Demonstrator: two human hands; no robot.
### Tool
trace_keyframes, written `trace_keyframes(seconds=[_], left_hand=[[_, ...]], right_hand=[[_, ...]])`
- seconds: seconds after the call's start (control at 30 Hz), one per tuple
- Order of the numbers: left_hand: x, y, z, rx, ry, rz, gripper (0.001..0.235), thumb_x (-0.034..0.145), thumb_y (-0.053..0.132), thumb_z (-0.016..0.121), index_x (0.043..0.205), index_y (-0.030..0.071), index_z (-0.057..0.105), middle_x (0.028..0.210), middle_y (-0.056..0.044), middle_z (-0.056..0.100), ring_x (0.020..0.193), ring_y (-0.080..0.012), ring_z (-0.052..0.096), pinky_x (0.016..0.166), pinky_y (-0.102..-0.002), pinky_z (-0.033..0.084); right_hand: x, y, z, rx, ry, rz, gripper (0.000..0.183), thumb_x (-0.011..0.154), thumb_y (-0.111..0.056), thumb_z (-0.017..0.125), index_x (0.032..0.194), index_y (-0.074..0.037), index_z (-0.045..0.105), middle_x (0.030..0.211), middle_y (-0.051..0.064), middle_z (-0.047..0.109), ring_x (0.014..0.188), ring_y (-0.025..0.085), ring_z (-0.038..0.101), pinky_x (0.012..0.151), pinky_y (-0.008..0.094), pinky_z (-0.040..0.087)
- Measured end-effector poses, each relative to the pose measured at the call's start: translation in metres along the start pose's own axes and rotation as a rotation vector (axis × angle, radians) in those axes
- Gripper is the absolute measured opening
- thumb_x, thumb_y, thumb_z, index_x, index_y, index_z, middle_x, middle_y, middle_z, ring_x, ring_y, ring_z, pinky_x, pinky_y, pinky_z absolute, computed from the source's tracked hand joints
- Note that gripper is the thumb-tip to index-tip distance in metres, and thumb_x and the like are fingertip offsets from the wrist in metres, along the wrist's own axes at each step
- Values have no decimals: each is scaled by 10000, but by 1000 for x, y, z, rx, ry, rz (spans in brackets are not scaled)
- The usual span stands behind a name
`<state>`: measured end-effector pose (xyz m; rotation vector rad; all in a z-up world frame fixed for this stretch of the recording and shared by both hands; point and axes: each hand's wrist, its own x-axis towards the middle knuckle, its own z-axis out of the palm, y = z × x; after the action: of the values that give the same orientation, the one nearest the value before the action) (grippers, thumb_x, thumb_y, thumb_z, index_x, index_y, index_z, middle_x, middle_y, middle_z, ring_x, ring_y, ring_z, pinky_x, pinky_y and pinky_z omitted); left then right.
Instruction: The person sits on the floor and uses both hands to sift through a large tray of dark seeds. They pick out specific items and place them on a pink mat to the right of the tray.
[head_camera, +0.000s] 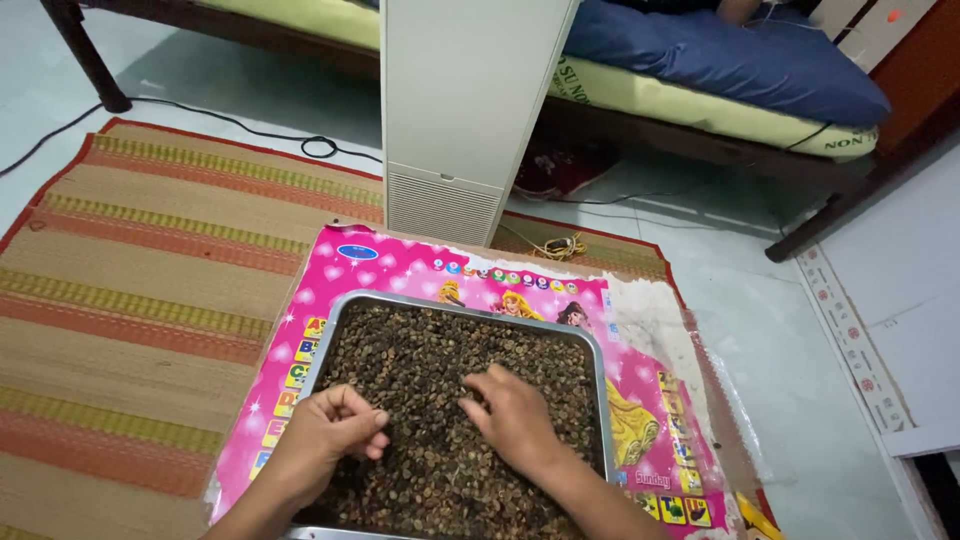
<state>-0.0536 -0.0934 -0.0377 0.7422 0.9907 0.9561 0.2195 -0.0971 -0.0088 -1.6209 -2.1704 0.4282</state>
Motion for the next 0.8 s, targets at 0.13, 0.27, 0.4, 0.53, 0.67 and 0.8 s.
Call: trace_keyframes(seconds=[0.13,0.27,0.4,0.53,0.67,0.8], left_hand=[[-3,29,19,8,-24,28,191,884,-149,689,852,-63,521,656,-264,675,559,-346,706,500,-388,587],[3,58,41,217,-24,-33,277,938,-39,594,1203,-94,648,794,-210,671,682,-281,652,639,-368,586],[21,66,53,430,6,-24,273,991,186,612,949,-61,720,772,-142,657,694,-206,592,654,-310,491],[46,45,51,341,-103,22,352,1020,264,625,744,48,598,570,-36,497,448,-118,379,397,-261,288],[24,57,70,1141,103,138,220,873,356,766,965,159,733,794,26,689,655,-100,607,614,-260,517],[34,28,60,1491,88,386,210,813,409,797,886,232,713,884,57,663,745,-172,663,689,-362,554]], right_hand=[[-7,7,12,-56,202,-212,26,865,-88,715,856,-84,691,775,29,646,629,138,594,567,245,555],[-6,-10,-13,294,153,133,92,899,-121,669,938,-94,747,814,-11,701,585,71,543,534,204,481],[13,-20,-27,387,91,256,186,905,-93,650,1042,-57,770,864,13,669,604,80,532,531,206,455],[29,-8,-11,120,-38,186,279,903,-242,687,1161,-142,717,1077,55,728,794,158,684,762,290,607],[28,-3,-2,79,22,69,120,909,-202,682,1000,-136,725,983,36,744,760,142,679,751,298,604],[30,-40,-49,532,-54,666,215,988,-312,589,1048,-148,714,731,-16,617,592,89,504,565,231,476]])
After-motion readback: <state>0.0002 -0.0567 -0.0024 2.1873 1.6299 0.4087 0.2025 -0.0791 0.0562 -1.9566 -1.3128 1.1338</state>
